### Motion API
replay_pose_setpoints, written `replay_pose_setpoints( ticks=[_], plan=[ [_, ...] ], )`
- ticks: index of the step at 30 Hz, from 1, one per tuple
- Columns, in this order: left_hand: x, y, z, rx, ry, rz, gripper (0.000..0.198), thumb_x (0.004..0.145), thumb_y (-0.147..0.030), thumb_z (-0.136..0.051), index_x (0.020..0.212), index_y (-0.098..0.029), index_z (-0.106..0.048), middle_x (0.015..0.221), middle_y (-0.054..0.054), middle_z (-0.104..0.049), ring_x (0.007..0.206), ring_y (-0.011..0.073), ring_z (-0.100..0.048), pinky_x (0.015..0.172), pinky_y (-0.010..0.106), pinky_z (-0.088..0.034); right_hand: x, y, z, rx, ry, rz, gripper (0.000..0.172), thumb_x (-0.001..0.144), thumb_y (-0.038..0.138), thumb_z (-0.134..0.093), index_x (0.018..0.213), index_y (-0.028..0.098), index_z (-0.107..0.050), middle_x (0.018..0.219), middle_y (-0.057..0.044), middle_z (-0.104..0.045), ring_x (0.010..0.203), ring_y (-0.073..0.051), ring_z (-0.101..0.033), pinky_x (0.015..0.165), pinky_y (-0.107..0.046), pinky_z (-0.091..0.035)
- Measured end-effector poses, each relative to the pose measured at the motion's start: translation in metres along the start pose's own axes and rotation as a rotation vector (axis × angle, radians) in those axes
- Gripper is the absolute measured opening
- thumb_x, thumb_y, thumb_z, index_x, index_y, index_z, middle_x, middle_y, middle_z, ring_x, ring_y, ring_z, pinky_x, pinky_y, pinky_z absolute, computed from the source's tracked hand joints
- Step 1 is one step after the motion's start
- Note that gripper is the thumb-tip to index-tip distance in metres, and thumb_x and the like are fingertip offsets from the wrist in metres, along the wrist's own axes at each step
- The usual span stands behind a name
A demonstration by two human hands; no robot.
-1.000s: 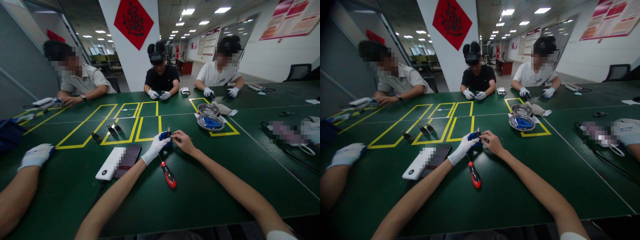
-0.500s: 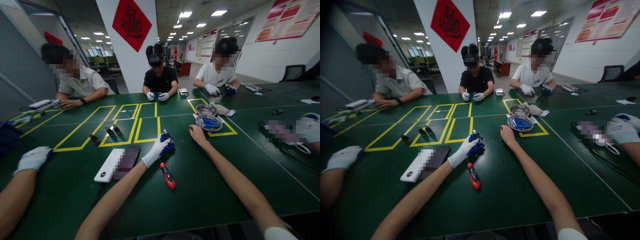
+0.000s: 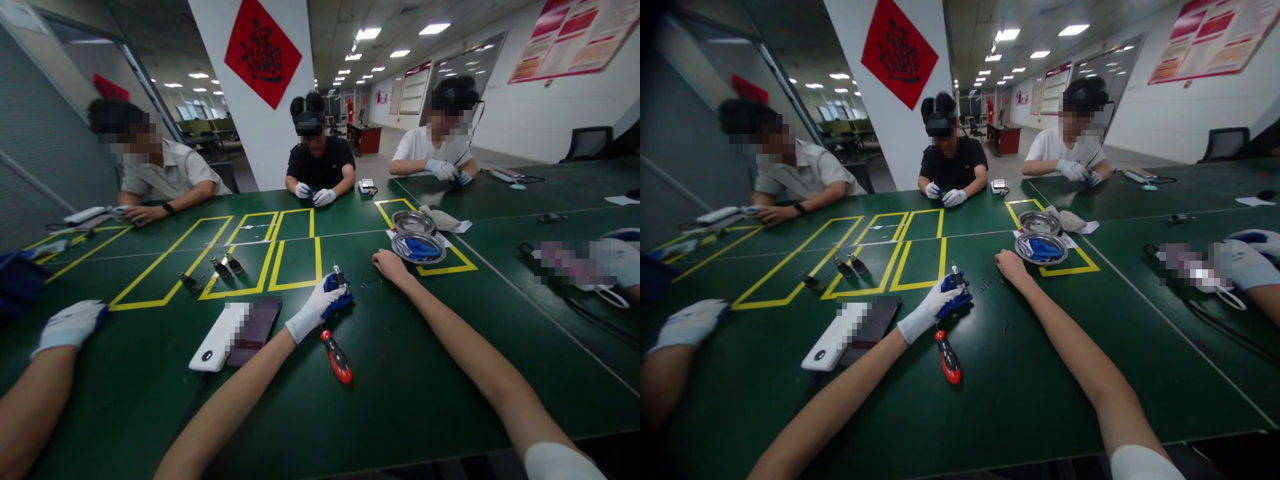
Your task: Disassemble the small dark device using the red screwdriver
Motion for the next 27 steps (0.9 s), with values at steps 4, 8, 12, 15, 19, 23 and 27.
replay_pose_setpoints(
  ticks=[4,8,12,15,19,23,27],
  plan=[
    [0.001,0.002,0.001,-0.062,-0.027,0.019,0.052,0.066,-0.023,-0.077,0.111,-0.016,-0.052,0.109,0.012,-0.061,0.090,0.0204,-0.064,0.084,0.041,-0.052,0.000,0.003,0.001,-0.023,0.021,0.016,0.017,0.088,0.019,-0.052,0.094,0.014,-0.067,0.101,-0.016,-0.062,0.098,-0.025,-0.058,0.082,-0.033,-0.047],
    [0.003,0.005,0.005,0.003,-0.026,0.002,0.050,0.066,-0.025,-0.077,0.110,-0.015,-0.054,0.105,0.011,-0.063,0.085,0.0206,-0.065,0.082,0.039,-0.052,0.000,0.001,0.000,-0.027,0.056,-0.014,0.016,0.087,0.017,-0.053,0.092,0.012,-0.068,0.099,-0.017,-0.064,0.094,-0.025,-0.061,0.083,-0.033,-0.047],
    [0.002,0.005,0.008,0.049,-0.081,-0.018,0.056,0.065,-0.026,-0.078,0.115,-0.017,-0.054,0.100,0.010,-0.065,0.083,0.0203,-0.065,0.080,0.039,-0.052,0.000,-0.002,0.000,-0.022,0.076,-0.078,0.016,0.085,0.012,-0.052,0.088,0.012,-0.068,0.095,-0.017,-0.066,0.093,-0.025,-0.063,0.084,-0.033,-0.047],
    [0.001,0.003,0.006,0.052,-0.084,-0.060,0.062,0.062,-0.025,-0.079,0.118,-0.017,-0.055,0.104,0.010,-0.065,0.087,0.0198,-0.065,0.085,0.039,-0.050,-0.001,-0.001,0.003,-0.005,0.065,-0.123,0.015,0.084,0.012,-0.053,0.088,0.010,-0.067,0.095,-0.020,-0.066,0.093,-0.027,-0.063,0.083,-0.035,-0.047],
    [0.002,0.000,0.005,0.061,-0.066,-0.088,0.063,0.060,-0.023,-0.080,0.118,-0.017,-0.055,0.109,0.011,-0.064,0.093,0.0194,-0.063,0.091,0.039,-0.047,-0.006,0.008,0.010,0.060,0.018,-0.122,0.013,0.085,0.016,-0.054,0.089,0.010,-0.065,0.099,-0.021,-0.064,0.097,-0.027,-0.061,0.083,-0.035,-0.046],
    [0.003,0.002,0.006,0.060,-0.065,-0.107,0.058,0.063,-0.026,-0.079,0.115,-0.016,-0.055,0.107,0.011,-0.064,0.092,0.0190,-0.063,0.089,0.039,-0.048,-0.016,0.036,0.010,0.277,-0.039,-0.029,0.018,0.090,0.024,-0.047,0.096,0.013,-0.061,0.096,-0.011,-0.065,0.088,-0.018,-0.061,0.079,-0.029,-0.047],
    [0.003,0.003,0.004,0.044,-0.047,-0.099,0.052,0.066,-0.031,-0.077,0.111,-0.015,-0.056,0.101,0.009,-0.064,0.085,0.0176,-0.064,0.083,0.036,-0.050,-0.034,0.077,0.003,0.867,-0.008,0.076,0.023,0.089,0.035,-0.047,0.094,0.015,-0.058,0.074,0.000,-0.060,0.063,-0.013,-0.056,0.061,-0.026,-0.047]
  ],
)
Point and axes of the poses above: each hand's wrist, its own x-axis towards the middle knuckle, its own z-axis out of the back of the hand, y = z × x, the point moved 3 cm from there along x, towards the middle knuckle
